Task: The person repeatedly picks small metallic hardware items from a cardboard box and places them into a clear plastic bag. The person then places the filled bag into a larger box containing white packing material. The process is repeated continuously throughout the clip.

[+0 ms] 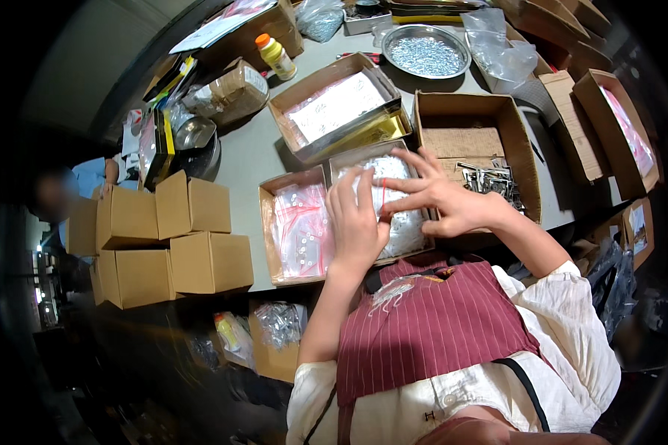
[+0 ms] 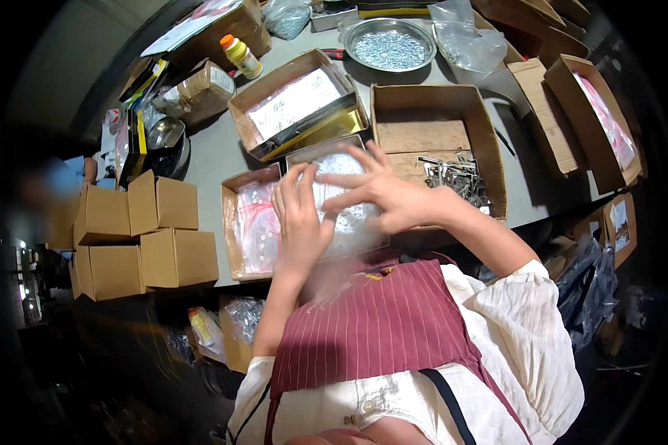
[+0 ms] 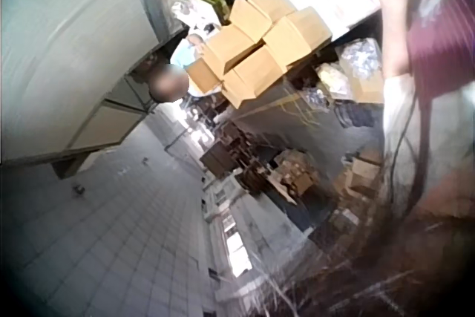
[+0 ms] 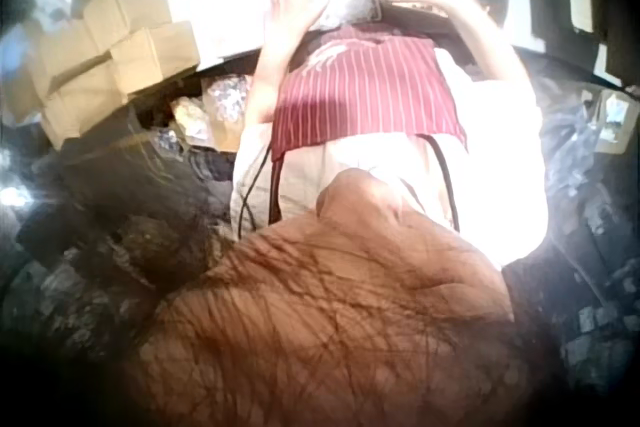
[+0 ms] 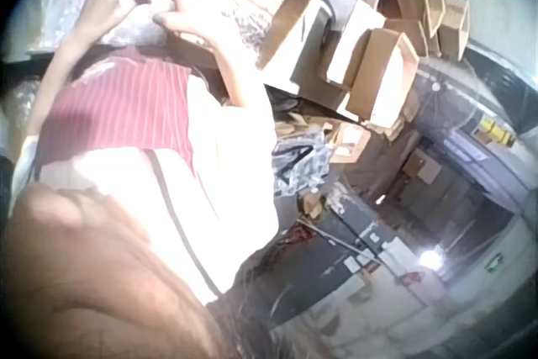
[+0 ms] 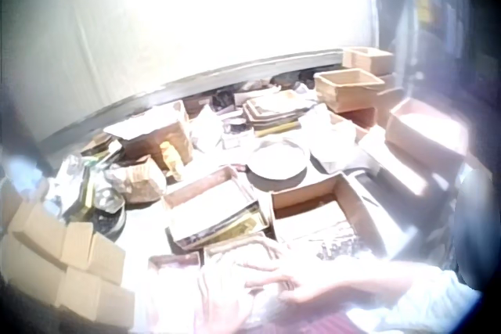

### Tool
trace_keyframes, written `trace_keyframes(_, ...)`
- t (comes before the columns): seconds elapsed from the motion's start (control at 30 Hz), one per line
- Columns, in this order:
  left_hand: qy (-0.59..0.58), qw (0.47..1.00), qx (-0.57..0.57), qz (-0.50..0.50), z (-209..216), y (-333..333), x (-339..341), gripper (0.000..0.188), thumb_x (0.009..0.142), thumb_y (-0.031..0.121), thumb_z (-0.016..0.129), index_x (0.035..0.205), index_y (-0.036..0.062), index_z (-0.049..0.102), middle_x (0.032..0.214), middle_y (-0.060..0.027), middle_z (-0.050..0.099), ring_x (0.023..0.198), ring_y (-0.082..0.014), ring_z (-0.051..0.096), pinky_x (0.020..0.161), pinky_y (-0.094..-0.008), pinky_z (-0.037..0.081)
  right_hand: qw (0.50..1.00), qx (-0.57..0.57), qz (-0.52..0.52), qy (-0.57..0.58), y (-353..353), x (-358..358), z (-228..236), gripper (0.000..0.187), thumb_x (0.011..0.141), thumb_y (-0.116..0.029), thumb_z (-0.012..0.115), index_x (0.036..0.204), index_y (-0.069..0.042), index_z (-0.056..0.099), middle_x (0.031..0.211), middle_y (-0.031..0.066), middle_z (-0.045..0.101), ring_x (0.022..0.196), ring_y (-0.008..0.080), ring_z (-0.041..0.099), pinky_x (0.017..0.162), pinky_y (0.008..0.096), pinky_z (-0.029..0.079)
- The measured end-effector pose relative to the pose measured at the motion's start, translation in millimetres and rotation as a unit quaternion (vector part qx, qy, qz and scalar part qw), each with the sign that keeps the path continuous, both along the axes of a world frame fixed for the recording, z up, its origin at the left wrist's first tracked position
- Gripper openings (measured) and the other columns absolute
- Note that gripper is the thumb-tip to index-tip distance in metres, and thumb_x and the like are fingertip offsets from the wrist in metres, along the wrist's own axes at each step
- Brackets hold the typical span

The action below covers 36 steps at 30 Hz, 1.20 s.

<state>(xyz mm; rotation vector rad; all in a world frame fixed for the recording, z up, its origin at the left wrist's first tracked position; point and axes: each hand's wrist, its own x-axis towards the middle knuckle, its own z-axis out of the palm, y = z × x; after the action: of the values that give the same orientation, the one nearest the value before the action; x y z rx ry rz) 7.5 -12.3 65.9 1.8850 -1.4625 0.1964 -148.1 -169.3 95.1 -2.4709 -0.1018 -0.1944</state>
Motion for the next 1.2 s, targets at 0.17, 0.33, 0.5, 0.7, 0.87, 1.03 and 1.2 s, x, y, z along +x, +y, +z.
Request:
trace_keyframes(0.17, 0.133, 0.985, 0.084, 0.072, -45, 24, 16, 0.023, 0.081, 0.004, 0.073, 0.1, 0.0031, 0.06, 0.101, -0.0167, 0.067, 0.1, -0.0398, 0.062, 0.09, -0.0511, 0.046, 0.992, 0.094, -0.061, -0.053, 7, 48, -39, 0.034, 0.074, -0.005, 0.067, 0.107, -0.008, 0.072, 0.118, 0.012, 0.067, 0.114, 0.0363, 0.06, 0.1, 0.0486, 0.045)
trace_keyframes(0.33, 0.243, 0.96, 0.054, 0.124, -67, 56, 26, 0.022, 0.088, 0.005, 0.074, 0.107, 0.0024, 0.064, 0.099, -0.0168, 0.07, 0.096, -0.0368, 0.067, 0.086, -0.0453, 0.053, 0.919, -0.333, 0.026, 0.208, 19, 39, -106, 0.04, 0.085, -0.027, 0.068, 0.118, -0.005, 0.065, 0.107, 0.0157, 0.068, 0.11, 0.0336, 0.066, 0.095, 0.0426, 0.051)
trace_keyframes(0.5, 0.303, 0.947, -0.055, 0.095, -72, 55, 15, 0.013, 0.083, -0.004, 0.066, 0.094, 0.001, 0.062, 0.092, -0.0183, 0.068, 0.092, -0.0411, 0.065, 0.08, -0.0484, 0.051, 0.952, -0.172, 0.118, 0.224, 13, 46, -120, 0.013, 0.074, -0.005, 0.068, 0.086, -0.002, 0.069, 0.088, 0.0208, 0.069, 0.083, 0.0411, 0.071, 0.075, 0.0495, 0.058)
trace_keyframes(0.7, 0.305, 0.94, -0.051, 0.141, -81, 53, 10, 0.017, 0.084, -0.001, 0.071, 0.098, 0.0038, 0.065, 0.093, -0.0168, 0.071, 0.092, -0.0362, 0.07, 0.079, -0.0445, 0.055, 0.988, -0.016, 0.019, 0.152, 7, 63, -46, 0.015, 0.087, -0.007, 0.069, 0.099, 0.002, 0.068, 0.089, 0.0256, 0.07, 0.083, 0.0439, 0.069, 0.075, 0.0476, 0.054)
trace_keyframes(0.87, 0.37, 0.926, -0.044, 0.061, -60, 37, 7, 0.02, 0.083, 0.002, 0.077, 0.099, 0.0035, 0.066, 0.094, -0.0125, 0.071, 0.089, -0.0253, 0.071, 0.077, -0.0374, 0.054, 0.953, 0.256, -0.071, 0.146, -9, 52, -25, 0.015, 0.095, -0.01, 0.067, 0.108, -0.002, 0.066, 0.083, 0.0026, 0.068, 0.079, 0.0077, 0.066, 0.067, 0.0259, 0.05)
trace_keyframes(1.03, 0.311, 0.948, -0.07, 0.004, -60, 15, -1, 0.022, 0.085, 0.007, 0.08, 0.099, 0.0025, 0.064, 0.092, -0.0134, 0.069, 0.087, -0.0307, 0.07, 0.076, -0.038, 0.053, 0.975, 0.207, -0.014, 0.08, 8, 46, 20, 0.02, 0.098, -0.014, 0.071, 0.113, 0.0, 0.067, 0.098, 0.0057, 0.07, 0.085, 0.0113, 0.069, 0.071, 0.0286, 0.056)
trace_keyframes(1.2, 0.374, 0.924, -0.072, -0.04, -53, 1, -14, 0.022, 0.08, 0.0, 0.075, 0.099, 0.0011, 0.064, 0.095, -0.0164, 0.069, 0.094, -0.0381, 0.068, 0.082, -0.0444, 0.054, 0.989, 0.122, -0.032, 0.077, 7, 33, 25, 0.041, 0.093, -0.021, 0.076, 0.127, -0.004, 0.062, 0.094, 0.0155, 0.071, 0.073, 0.0281, 0.068, 0.068, 0.0374, 0.054)
